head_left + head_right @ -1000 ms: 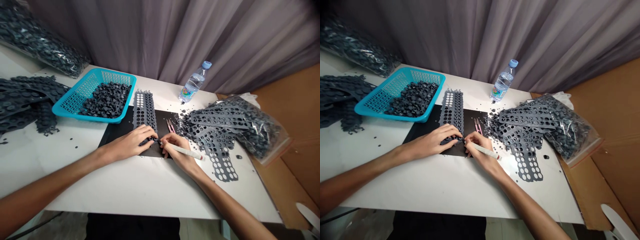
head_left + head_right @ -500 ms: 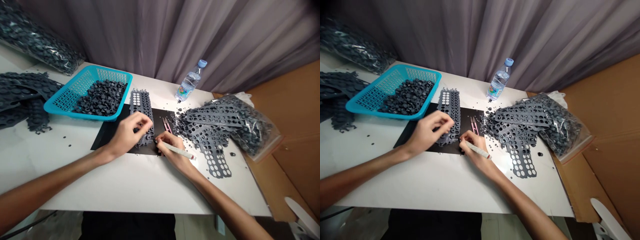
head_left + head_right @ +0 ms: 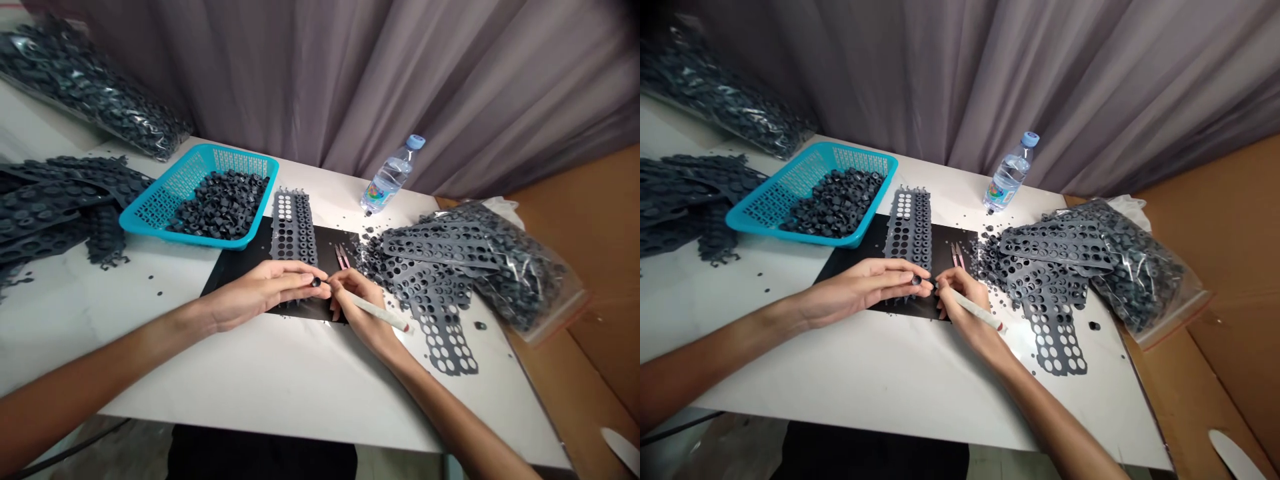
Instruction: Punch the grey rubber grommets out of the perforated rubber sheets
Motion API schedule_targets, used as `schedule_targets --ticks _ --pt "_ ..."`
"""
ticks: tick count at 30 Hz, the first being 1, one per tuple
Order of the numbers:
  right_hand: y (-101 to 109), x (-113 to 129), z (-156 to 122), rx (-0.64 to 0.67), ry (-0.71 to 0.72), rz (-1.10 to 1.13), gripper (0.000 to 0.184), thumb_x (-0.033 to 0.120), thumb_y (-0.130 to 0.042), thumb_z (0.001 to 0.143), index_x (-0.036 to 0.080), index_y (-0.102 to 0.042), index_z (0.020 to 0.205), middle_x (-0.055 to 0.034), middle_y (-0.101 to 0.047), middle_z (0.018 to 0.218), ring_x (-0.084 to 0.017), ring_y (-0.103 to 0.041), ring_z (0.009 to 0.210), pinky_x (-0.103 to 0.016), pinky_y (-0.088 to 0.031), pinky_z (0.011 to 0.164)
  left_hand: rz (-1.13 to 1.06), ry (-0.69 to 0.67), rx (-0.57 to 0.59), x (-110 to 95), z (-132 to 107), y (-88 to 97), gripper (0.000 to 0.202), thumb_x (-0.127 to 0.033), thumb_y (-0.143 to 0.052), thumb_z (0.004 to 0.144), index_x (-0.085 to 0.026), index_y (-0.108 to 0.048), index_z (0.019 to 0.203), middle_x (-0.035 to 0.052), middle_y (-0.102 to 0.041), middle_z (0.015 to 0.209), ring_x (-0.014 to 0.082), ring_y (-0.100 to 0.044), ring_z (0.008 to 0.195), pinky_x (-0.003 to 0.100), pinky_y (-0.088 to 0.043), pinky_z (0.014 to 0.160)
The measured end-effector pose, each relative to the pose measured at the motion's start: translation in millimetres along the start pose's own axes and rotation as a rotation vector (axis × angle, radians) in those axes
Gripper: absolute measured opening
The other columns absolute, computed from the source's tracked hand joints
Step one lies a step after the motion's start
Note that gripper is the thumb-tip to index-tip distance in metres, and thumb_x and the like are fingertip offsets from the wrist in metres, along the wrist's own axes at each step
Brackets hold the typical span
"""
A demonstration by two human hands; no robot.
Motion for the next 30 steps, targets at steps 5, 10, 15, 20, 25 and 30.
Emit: schedule_targets --ticks 5,10,15,20,25,30 --pt "-1.3 2.1 1.3 0.008 -0.009 -0.003 0.018 0.037 -0.065 0.101 0.02 -0.065 0.094 0.0017 -0.066 0.067 -0.013 -0.061 0.053 -0.023 -0.051 0.05 -0.006 -0.002 0.047 -6.5 -3.0 -1.8 0.029 -0.03 -0.064 0.108 -0.016 -0.075 0.132 0.0132 -0.079 0.131 0.0251 -0.068 0.136 0.035 -0.046 0.124" --pt "-0.3 5.4 1.5 0.025 -0.01 -0.017 0.015 0.034 -0.066 0.098 0.02 -0.064 0.092 0.0015 -0.066 0.067 -0.014 -0.061 0.054 -0.023 -0.05 0.05 0.004 -0.015 0.078 -8.6 -4.5 -2.5 0.031 -0.031 -0.063 0.108 -0.019 -0.075 0.133 0.0133 -0.079 0.132 0.0256 -0.069 0.136 0.036 -0.046 0.124" --pt "-0.2 7.5 1.5 0.048 -0.016 -0.039 0.017 0.037 -0.067 0.099 0.021 -0.066 0.094 0.0003 -0.067 0.07 -0.015 -0.062 0.056 -0.024 -0.051 0.052 0.011 -0.03 0.094 -11.5 -4.8 -3.8 0.029 -0.032 -0.063 0.108 -0.018 -0.077 0.13 0.0132 -0.079 0.132 0.0268 -0.07 0.134 0.04 -0.047 0.124" --pt "-0.3 6.7 1.4 0.056 -0.008 -0.062 0.018 0.038 -0.068 0.099 0.021 -0.066 0.094 -0.0005 -0.068 0.071 -0.016 -0.062 0.057 -0.026 -0.051 0.052 -0.006 -0.038 0.108 -12.6 -5.9 -4.5 0.03 -0.033 -0.066 0.107 -0.017 -0.077 0.129 0.015 -0.078 0.133 0.0276 -0.07 0.133 0.041 -0.048 0.124" --pt "1.2 4.3 1.5 0.081 0.005 -0.095 0.018 0.038 -0.064 0.102 0.021 -0.066 0.097 -0.0007 -0.068 0.072 -0.016 -0.064 0.058 -0.026 -0.051 0.053 0.015 -0.05 0.149 -14.0 -7.9 -4.5 0.03 -0.032 -0.062 0.109 -0.018 -0.076 0.131 0.0145 -0.077 0.135 0.0278 -0.07 0.134 0.042 -0.047 0.125" --pt "1.5 4.7 2.3 0.086 0.008 -0.083 0.02 0.039 -0.063 0.102 0.02 -0.066 0.098 -0.0002 -0.068 0.071 -0.015 -0.062 0.057 -0.025 -0.049 0.052 0.025 -0.052 0.155 -16.1 -8.7 -5.8 0.03 -0.031 -0.062 0.109 -0.017 -0.076 0.131 0.0144 -0.078 0.133 0.0272 -0.071 0.132 0.04 -0.049 0.123"
Point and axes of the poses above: each hand's wrist, its own z-axis towards the middle knuckle, its own y-axis out of the back of the hand, x = y × z, the point moved 3 cm from there along z, towards the middle knuckle
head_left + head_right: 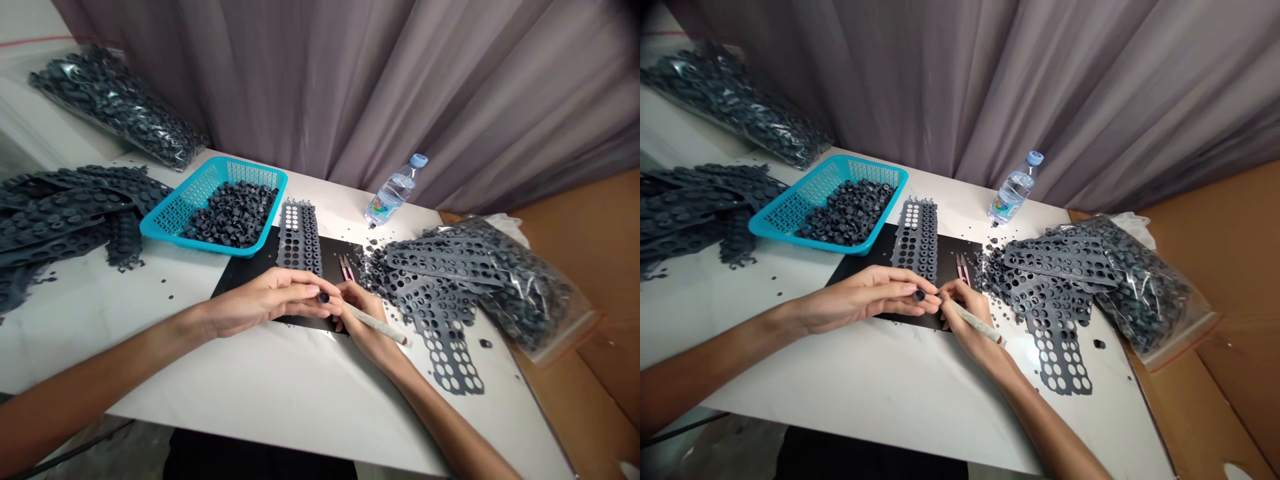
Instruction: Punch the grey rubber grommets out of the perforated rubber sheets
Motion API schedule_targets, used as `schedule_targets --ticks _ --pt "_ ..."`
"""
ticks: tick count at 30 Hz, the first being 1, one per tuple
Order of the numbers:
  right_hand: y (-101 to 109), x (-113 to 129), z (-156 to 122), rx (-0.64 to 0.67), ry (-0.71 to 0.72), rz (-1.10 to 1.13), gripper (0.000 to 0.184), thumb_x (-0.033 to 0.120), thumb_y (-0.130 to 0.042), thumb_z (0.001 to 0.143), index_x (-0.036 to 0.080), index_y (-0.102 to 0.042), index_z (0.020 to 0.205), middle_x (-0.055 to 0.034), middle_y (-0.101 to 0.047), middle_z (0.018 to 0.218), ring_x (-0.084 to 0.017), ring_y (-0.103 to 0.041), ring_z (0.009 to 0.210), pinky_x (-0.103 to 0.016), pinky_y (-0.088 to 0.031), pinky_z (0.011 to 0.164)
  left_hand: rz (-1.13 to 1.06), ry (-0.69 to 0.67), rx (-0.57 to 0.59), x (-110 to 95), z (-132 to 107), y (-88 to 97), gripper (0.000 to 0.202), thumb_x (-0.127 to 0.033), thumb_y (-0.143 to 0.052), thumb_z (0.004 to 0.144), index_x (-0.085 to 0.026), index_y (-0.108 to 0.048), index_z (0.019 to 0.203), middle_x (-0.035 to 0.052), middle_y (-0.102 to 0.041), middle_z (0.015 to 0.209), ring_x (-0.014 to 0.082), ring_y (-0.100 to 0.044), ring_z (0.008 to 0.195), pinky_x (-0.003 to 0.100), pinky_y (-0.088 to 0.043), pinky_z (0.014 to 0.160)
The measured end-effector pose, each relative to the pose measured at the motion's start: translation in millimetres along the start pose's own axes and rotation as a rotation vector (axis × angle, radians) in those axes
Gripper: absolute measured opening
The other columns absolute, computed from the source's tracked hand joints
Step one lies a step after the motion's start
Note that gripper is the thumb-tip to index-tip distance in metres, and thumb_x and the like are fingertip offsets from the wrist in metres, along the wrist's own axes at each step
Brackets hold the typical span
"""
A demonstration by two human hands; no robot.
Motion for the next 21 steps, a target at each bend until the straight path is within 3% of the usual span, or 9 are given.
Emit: schedule_targets --ticks 10,21 --pt "-0.1 1.7 -0.3 0.004 0.006 -0.007 0.019 0.039 -0.064 0.102 0.021 -0.066 0.096 0.0002 -0.067 0.071 -0.016 -0.062 0.057 -0.025 -0.049 0.053 0.032 0.026 -0.023 2.1 -0.7 -0.2 0.034 -0.035 -0.068 0.105 -0.019 -0.076 0.135 0.0138 -0.078 0.134 0.0294 -0.07 0.133 0.045 -0.047 0.125" --pt "0.0 5.2 0.4 0.011 0.005 -0.012 0.016 0.035 -0.064 0.099 0.02 -0.067 0.095 0.0001 -0.067 0.072 -0.015 -0.061 0.059 -0.025 -0.048 0.053 0.117 -0.02 -0.032 0.6 -0.4 -1.4 0.032 -0.029 -0.076 0.099 -0.021 -0.079 0.131 0.0112 -0.079 0.133 0.0277 -0.072 0.13 0.041 -0.053 0.119"
Point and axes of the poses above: each hand's wrist, its own z-axis towards the middle knuckle, its own y-axis out of the back of the hand, x = y × z, the point moved 3 cm from there along z, towards the middle knuckle
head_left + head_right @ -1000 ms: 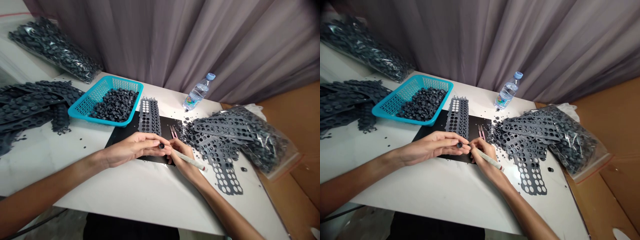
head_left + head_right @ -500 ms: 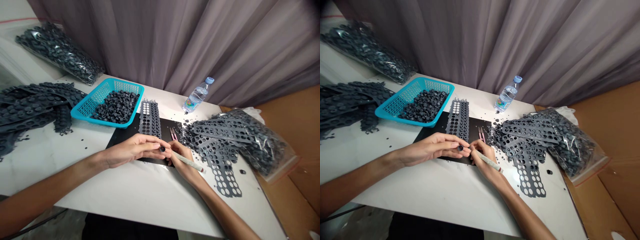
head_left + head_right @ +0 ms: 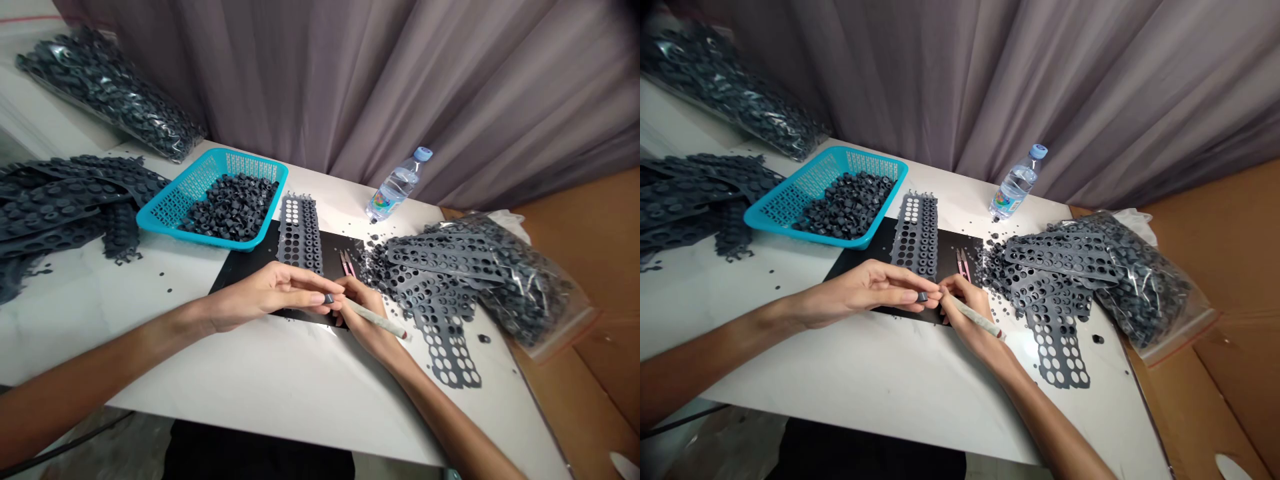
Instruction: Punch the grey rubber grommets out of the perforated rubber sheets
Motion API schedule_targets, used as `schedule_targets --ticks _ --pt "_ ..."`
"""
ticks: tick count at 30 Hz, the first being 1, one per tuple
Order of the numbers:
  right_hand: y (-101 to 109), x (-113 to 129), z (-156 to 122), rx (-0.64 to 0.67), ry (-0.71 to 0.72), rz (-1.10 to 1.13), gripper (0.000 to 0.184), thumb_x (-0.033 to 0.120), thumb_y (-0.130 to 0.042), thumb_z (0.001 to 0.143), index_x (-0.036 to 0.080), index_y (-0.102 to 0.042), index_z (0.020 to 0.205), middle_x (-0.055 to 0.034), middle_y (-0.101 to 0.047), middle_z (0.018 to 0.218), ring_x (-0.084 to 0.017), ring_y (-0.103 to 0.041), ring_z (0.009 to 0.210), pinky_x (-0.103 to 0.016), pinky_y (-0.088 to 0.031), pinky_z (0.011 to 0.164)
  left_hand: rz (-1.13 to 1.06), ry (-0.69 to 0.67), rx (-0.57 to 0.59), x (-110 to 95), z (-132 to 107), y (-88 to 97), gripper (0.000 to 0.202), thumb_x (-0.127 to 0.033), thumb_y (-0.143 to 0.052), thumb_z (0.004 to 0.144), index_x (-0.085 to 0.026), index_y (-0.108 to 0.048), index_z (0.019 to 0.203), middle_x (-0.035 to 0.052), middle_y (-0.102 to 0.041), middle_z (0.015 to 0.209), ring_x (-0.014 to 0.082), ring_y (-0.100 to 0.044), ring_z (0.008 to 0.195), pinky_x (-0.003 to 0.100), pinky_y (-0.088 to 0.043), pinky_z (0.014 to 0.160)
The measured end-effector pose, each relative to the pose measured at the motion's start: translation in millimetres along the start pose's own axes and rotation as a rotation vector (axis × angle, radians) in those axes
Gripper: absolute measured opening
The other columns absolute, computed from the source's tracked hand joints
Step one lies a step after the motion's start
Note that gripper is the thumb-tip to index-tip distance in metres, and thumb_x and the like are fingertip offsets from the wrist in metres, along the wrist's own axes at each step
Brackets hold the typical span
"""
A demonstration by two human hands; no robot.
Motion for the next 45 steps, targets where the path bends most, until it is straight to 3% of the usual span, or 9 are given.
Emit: schedule_targets --ticks 8,16,20,24,27,35,38,41,45 --pt "-0.1 0.4 0.4 0.005 0.001 -0.006 0.018 0.038 -0.067 0.098 0.021 -0.067 0.093 0.0003 -0.067 0.073 -0.015 -0.061 0.059 -0.025 -0.046 0.053 0.029 -0.001 -0.011 -2.3 -0.8 -1.1 0.03 -0.026 -0.076 0.097 -0.023 -0.082 0.126 0.0077 -0.081 0.13 0.0292 -0.074 0.127 0.048 -0.053 0.119" --pt "-0.1 -3.5 -3.9 -0.002 0.059 -0.016 0.019 0.04 -0.062 0.105 0.022 -0.066 0.101 0.0 -0.065 0.074 -0.016 -0.062 0.059 -0.026 -0.049 0.053 0.039 -0.011 -0.003 -1.1 -0.5 -0.5 0.028 -0.024 -0.075 0.098 -0.021 -0.08 0.126 0.0102 -0.079 0.132 0.026 -0.075 0.125 0.039 -0.056 0.114" --pt "5.2 0.7 -11.5 -0.175 0.276 -0.182 0.024 0.035 -0.05 0.113 0.025 -0.069 0.12 -0.006 -0.067 0.092 -0.019 -0.067 0.069 -0.031 -0.056 0.062 0.133 -0.046 -0.113 8.4 1.9 6.3 0.032 -0.03 -0.074 0.099 -0.022 -0.072 0.13 0.0118 -0.08 0.127 0.0257 -0.078 0.118 0.04 -0.062 0.104" --pt "2.0 8.0 -15.8 -0.059 0.526 -0.426 0.03 0.025 -0.05 0.113 0.026 -0.068 0.137 -0.0115 -0.068 0.112 -0.023 -0.072 0.093 -0.035 -0.059 0.08 0.275 -0.043 -0.23 19.1 4.5 13.1 0.036 -0.033 -0.073 0.099 -0.024 -0.06 0.132 0.0103 -0.078 0.124 0.0217 -0.081 0.096 0.039 -0.064 0.092" --pt "-0.4 8.1 -15.5 0.025 0.577 -0.482 0.03 0.021 -0.052 0.112 0.025 -0.067 0.138 -0.0104 -0.07 0.11 -0.022 -0.071 0.091 -0.034 -0.058 0.08 0.273 -0.033 -0.236 23.0 7.0 13.6 0.04 -0.033 -0.075 0.097 -0.023 -0.056 0.13 0.0091 -0.077 0.12 0.0192 -0.08 0.085 0.037 -0.064 0.086" --pt "-1.0 8.5 -13.5 -0.028 0.617 -0.451 0.017 0.018 -0.054 0.111 0.022 -0.067 0.122 -0.0082 -0.071 0.103 -0.02 -0.07 0.085 -0.033 -0.058 0.078 0.269 -0.058 -0.266 36.0 15.5 13.2 0.037 -0.042 -0.078 0.095 -0.023 -0.057 0.12 0.0051 -0.075 0.115 0.02 -0.078 0.088 0.036 -0.062 0.083" --pt "17.0 11.3 -9.9 -0.134 0.6 -0.579 0.015 0.019 -0.053 0.111 0.021 -0.066 0.118 -0.0087 -0.07 0.102 -0.019 -0.069 0.084 -0.032 -0.056 0.075 0.414 -0.133 -0.331 31.6 15.1 18.6 0.031 -0.043 -0.077 0.096 -0.023 -0.061 0.115 0.0026 -0.074 0.109 0.0198 -0.074 0.092 0.035 -0.06 0.084" --pt "54.9 9.1 -7.4 -0.373 0.42 -0.786 0.017 0.026 -0.051 0.112 0.021 -0.067 0.113 -0.0096 -0.07 0.099 -0.023 -0.067 0.083 -0.036 -0.052 0.074 0.753 -0.229 -0.388 22.5 13.1 27.3 0.015 -0.038 -0.07 0.102 -0.024 -0.068 0.106 0.0009 -0.073 0.104 0.0183 -0.067 0.092 0.034 -0.053 0.085" --pt "92.6 2.7 -8.8 -0.489 0.299 -0.981 0.024 0.034 -0.05 0.111 0.019 -0.068 0.105 -0.012 -0.071 0.095 -0.028 -0.067 0.084 -0.039 -0.05 0.076 0.967 -0.257 -0.33 21.9 13.1 34.9 0.011 -0.031 -0.064 0.106 -0.023 -0.071 0.103 0.0003 -0.071 0.101 0.0184 -0.062 0.091 0.033 -0.05 0.084"
Point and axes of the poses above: each hand's wrist, its own z-axis towards the middle knuckle, its own y-axis out of the back of the hand, x = y × z, the point moved 3 cm from there along z, towards the middle knuckle
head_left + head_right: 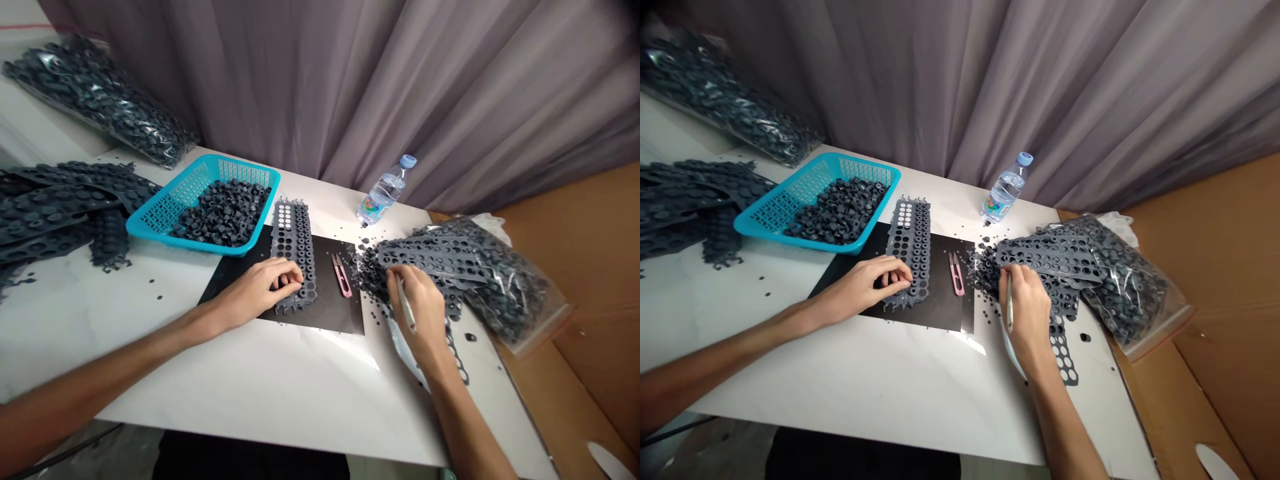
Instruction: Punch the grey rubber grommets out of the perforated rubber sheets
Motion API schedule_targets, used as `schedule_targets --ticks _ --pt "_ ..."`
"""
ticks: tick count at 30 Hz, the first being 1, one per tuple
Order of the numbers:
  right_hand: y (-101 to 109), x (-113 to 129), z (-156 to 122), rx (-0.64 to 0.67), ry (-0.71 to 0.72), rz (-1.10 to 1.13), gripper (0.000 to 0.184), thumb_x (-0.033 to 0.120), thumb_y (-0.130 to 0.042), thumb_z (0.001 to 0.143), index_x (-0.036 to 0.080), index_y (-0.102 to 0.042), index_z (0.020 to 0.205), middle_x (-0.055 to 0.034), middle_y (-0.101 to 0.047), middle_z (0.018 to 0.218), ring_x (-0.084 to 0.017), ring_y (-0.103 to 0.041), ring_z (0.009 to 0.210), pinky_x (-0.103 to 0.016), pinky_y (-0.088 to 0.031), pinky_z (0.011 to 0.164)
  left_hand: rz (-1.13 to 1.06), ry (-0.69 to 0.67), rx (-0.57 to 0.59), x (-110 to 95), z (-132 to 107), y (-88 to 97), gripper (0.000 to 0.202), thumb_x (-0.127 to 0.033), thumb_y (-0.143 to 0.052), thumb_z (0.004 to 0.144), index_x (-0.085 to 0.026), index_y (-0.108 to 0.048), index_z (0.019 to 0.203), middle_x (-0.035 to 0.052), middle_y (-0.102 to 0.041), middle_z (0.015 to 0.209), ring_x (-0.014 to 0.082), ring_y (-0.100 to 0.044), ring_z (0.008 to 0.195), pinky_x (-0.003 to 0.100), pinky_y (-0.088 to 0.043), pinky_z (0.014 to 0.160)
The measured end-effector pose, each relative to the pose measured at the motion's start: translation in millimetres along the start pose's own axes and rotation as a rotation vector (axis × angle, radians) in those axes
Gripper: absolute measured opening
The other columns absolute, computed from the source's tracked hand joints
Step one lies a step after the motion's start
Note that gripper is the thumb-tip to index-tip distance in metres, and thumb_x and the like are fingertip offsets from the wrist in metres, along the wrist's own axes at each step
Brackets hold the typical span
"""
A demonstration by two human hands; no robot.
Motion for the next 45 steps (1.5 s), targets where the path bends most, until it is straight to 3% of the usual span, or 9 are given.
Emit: schedule_targets --ticks 3,5,10,14,34,38,41,43,45 --pt "-1.6 0.8 -2.2 -0.043 -0.068 0.02 0.023 0.033 -0.052 0.109 0.02 -0.07 0.104 -0.012 -0.073 0.097 -0.027 -0.068 0.083 -0.039 -0.05 0.077 0.102 -0.047 0.049 -1.1 -1.6 -3.9 0.012 -0.031 -0.063 0.107 -0.023 -0.072 0.107 0.0013 -0.072 0.106 0.0212 -0.063 0.104 0.036 -0.049 0.093" --pt "-9.7 16.4 -6.5 -0.021 -0.109 0.211 0.02 0.032 -0.055 0.108 0.021 -0.071 0.105 -0.0104 -0.075 0.098 -0.025 -0.07 0.083 -0.038 -0.052 0.078 0.187 -0.086 0.082 -5.2 -3.3 -6.9 0.013 -0.031 -0.063 0.108 -0.022 -0.072 0.111 0.002 -0.073 0.111 0.0231 -0.062 0.111 0.037 -0.048 0.099" --pt "-42.5 71.2 -21.8 0.356 -0.275 0.918 0.013 0.033 -0.067 0.101 0.023 -0.066 0.11 -0.0018 -0.071 0.084 -0.016 -0.064 0.06 -0.027 -0.049 0.052 0.315 -0.138 0.113 -11.6 -5.7 -9.2 0.014 -0.025 -0.062 0.108 -0.02 -0.071 0.118 0.0031 -0.073 0.116 0.024 -0.061 0.113 0.039 -0.048 0.101" --pt "-54.1 85.6 -26.3 0.469 -0.322 1.092 0.013 0.031 -0.065 0.102 0.022 -0.062 0.093 0.0021 -0.066 0.072 -0.013 -0.062 0.054 -0.024 -0.05 0.052 0.34 -0.149 0.117 -9.7 -5.8 -9.8 0.014 -0.024 -0.062 0.108 -0.019 -0.07 0.119 0.0034 -0.072 0.117 0.0244 -0.061 0.113 0.039 -0.048 0.101" --pt "-61.0 83.8 -25.8 0.529 -0.305 1.098 0.012 0.031 -0.064 0.102 0.022 -0.062 0.094 0.0027 -0.064 0.072 -0.013 -0.06 0.056 -0.023 -0.051 0.051 0.366 -0.157 0.137 -9.5 -4.7 -7.7 0.018 -0.03 -0.058 0.11 -0.02 -0.07 0.119 0.0047 -0.072 0.116 0.0246 -0.062 0.112 0.038 -0.048 0.101" --pt "-57.8 86.5 -25.2 0.546 -0.29 1.058 0.013 0.032 -0.063 0.101 0.022 -0.061 0.093 0.0026 -0.064 0.071 -0.014 -0.06 0.057 -0.024 -0.05 0.052 0.454 -0.222 0.115 -8.0 -6.3 -12.1 0.024 -0.032 -0.053 0.113 -0.021 -0.068 0.127 0.007 -0.071 0.121 0.0247 -0.063 0.112 0.038 -0.048 0.101" --pt "-55.5 87.3 -26.0 0.542 -0.273 0.996 0.014 0.032 -0.064 0.101 0.022 -0.061 0.091 0.0029 -0.063 0.07 -0.014 -0.058 0.057 -0.024 -0.046 0.052 0.583 -0.329 0.098 -11.6 -6.1 -18.7 0.026 -0.023 -0.045 0.114 -0.019 -0.07 0.119 0.0092 -0.07 0.117 0.0255 -0.063 0.106 0.04 -0.049 0.097" --pt "-54.4 87.9 -26.5 0.534 -0.256 0.952 0.015 0.031 -0.063 0.1 0.022 -0.061 0.089 0.0037 -0.061 0.068 -0.013 -0.055 0.056 -0.024 -0.041 0.051 0.549 -0.346 -0.032 -18.5 -3.7 -15.6 0.03 -0.018 -0.038 0.114 -0.017 -0.068 0.108 0.0094 -0.069 0.11 0.0242 -0.064 0.102 0.038 -0.05 0.093" --pt "-53.5 88.4 -26.7 0.523 -0.244 0.914 0.016 0.031 -0.062 0.1 0.022 -0.06 0.086 0.0044 -0.059 0.067 -0.012 -0.053 0.055 -0.024 -0.037 0.05 0.381 -0.262 -0.278 -24.7 -0.9 -3.2 0.027 -0.02 -0.039 0.114 -0.017 -0.063 0.105 0.0079 -0.066 0.106 0.0209 -0.064 0.097 0.035 -0.051 0.09"
Point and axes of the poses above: each hand's wrist, its own z-axis towards the middle knuckle, its own y-axis out of the back of the hand, x = y × z, the point moved 3 cm from there along z, towards the middle knuckle
